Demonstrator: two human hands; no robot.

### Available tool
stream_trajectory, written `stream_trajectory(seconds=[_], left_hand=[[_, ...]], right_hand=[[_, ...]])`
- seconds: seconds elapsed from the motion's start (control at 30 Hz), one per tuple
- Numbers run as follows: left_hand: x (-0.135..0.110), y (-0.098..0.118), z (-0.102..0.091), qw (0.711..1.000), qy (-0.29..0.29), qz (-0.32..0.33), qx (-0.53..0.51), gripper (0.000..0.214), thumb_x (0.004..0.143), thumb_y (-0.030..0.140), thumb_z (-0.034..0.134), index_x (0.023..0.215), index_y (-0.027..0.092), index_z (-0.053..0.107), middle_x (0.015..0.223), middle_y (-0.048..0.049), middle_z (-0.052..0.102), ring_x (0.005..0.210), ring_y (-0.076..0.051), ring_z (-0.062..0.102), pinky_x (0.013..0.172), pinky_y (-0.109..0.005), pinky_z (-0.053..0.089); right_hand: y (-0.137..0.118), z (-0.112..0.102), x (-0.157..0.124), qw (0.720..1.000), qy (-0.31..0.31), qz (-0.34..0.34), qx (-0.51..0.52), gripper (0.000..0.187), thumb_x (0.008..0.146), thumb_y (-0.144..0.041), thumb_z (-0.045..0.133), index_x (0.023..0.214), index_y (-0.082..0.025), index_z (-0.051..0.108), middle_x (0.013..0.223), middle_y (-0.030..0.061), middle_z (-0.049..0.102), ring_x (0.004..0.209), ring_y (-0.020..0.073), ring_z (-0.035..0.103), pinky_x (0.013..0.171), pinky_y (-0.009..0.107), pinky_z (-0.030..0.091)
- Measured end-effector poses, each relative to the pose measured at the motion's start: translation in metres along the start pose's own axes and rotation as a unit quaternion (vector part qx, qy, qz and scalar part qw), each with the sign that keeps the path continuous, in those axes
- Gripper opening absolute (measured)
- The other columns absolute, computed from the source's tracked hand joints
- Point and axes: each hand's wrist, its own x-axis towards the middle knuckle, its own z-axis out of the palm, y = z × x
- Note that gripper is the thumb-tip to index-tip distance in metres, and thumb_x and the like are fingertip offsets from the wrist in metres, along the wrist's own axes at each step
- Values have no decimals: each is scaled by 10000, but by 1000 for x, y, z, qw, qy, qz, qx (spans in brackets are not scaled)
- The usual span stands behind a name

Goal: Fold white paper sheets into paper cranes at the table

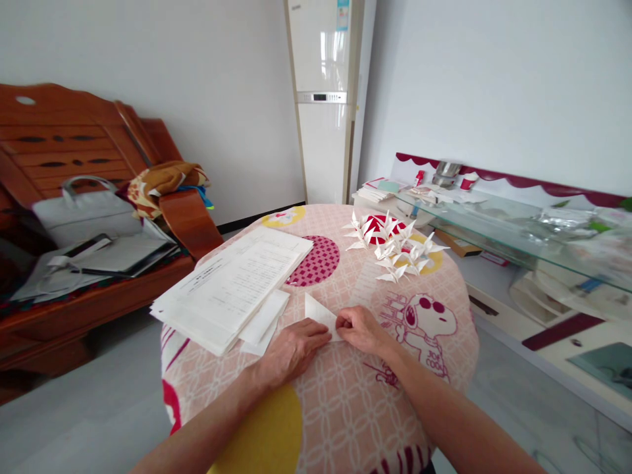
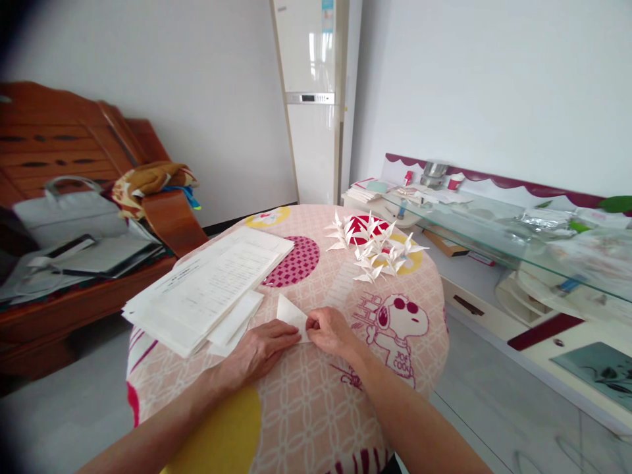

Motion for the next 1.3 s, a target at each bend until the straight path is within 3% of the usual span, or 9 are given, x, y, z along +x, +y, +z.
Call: stream_trajectory(seconds=[0.13,0.43,1.3], left_hand=[[-1,-3,3,1000,0,-11,-2,310,960,124,425,1043,182,717,1021,-88,729,946,-200,684,827,-326,566],[-4,0,11,997,72,-26,7,306,928,111,463,1054,188,731,1025,-82,735,919,-178,689,796,-290,574],[-5,-1,12,996,85,-39,-1,306,912,106,487,1069,194,734,1048,-75,736,944,-170,691,829,-288,574]], right_hand=[[0,-1,0,1000,-4,4,3,146,698,-61,594,722,-148,709,631,1,661,588,120,565,581,213,369],[-1,-2,-1,1000,-7,2,0,149,717,-87,590,744,-147,724,667,13,678,619,126,581,570,212,365],[-4,-3,2,1000,-5,11,11,181,696,-72,576,748,-137,736,662,15,673,612,124,569,572,215,364]])
